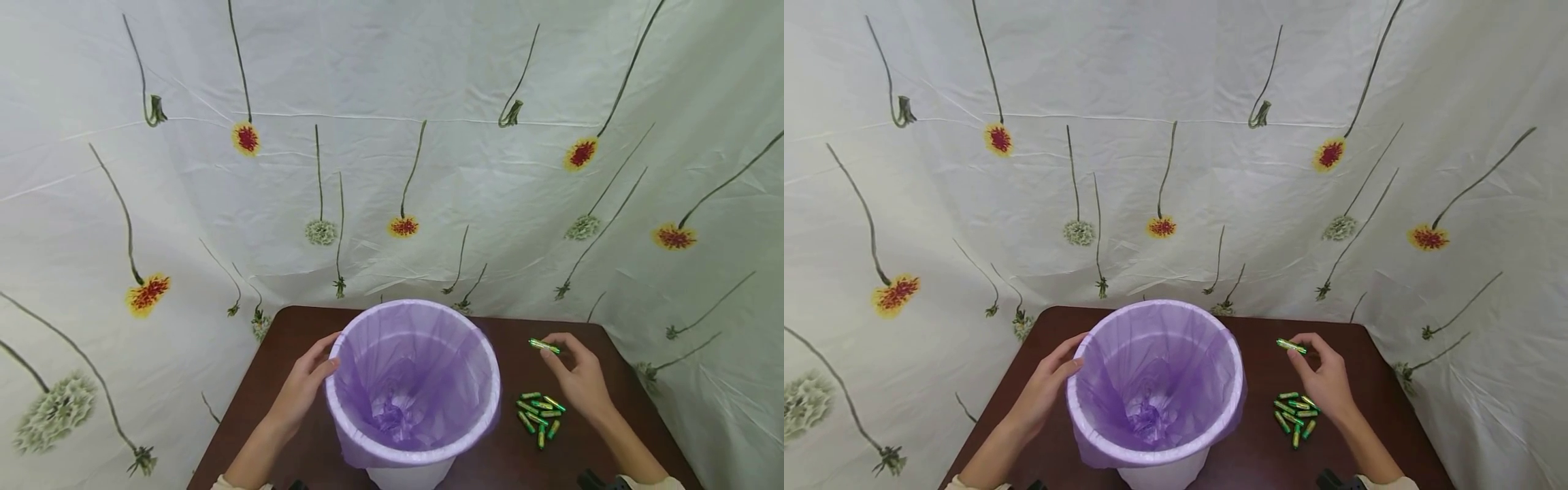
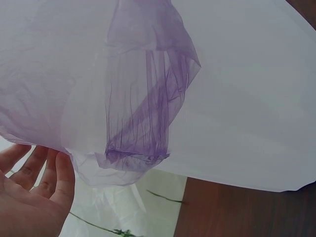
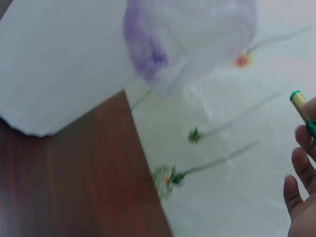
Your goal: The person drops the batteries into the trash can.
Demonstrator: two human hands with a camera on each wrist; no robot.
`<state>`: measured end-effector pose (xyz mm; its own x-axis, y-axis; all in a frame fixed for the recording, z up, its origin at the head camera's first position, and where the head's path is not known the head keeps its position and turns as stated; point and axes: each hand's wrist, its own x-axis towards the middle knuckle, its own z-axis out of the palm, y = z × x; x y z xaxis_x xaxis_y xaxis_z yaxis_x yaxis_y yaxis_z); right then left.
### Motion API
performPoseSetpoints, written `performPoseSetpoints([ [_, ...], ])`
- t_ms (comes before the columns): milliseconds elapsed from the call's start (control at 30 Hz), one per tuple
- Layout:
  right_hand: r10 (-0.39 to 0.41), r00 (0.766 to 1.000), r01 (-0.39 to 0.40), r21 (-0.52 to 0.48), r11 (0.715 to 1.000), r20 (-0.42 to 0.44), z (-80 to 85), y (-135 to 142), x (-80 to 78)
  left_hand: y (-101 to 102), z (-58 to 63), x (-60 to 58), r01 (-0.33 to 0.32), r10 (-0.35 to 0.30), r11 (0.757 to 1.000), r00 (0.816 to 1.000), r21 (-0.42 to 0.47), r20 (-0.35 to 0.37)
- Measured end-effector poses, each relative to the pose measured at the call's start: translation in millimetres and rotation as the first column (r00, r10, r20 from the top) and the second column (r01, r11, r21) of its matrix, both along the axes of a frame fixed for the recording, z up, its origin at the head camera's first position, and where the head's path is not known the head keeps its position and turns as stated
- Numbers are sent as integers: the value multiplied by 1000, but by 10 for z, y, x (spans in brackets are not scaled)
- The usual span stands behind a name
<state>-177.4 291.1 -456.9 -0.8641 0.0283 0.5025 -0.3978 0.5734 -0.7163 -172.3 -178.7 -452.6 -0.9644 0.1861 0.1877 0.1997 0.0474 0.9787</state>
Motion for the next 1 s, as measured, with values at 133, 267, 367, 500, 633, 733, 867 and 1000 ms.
performPoseSetpoints([
  [133,65,997,-66,-36,997,-35,161,-169,-68,-17,2,-14,12,-12,1000,1000,20,13],
  [267,113,992,-116,-39,993,-55,319,-328,-132,-26,22,-19,3,-3,1000,1000,25,22],
  [367,146,988,-147,-25,989,-58,418,-438,-184,-27,35,-13,-10,9,1000,1000,19,27],
  [500,198,978,-199,-5,980,-58,522,-572,-254,-20,32,-3,-13,12,1000,1000,19,29],
  [633,239,968,-239,15,971,-72,595,-697,-307,4,15,2,-6,5,999,1000,32,23],
  [733,279,957,-278,24,960,-82,632,-793,-347,24,0,17,-14,14,999,1000,32,4],
  [867,343,935,-341,33,939,-86,674,-920,-405,42,-23,25,-38,38,999,999,23,-18],
  [1000,393,916,-391,41,919,-84,719,-1038,-458,51,-40,16,-50,50,999,999,19,-13],
])
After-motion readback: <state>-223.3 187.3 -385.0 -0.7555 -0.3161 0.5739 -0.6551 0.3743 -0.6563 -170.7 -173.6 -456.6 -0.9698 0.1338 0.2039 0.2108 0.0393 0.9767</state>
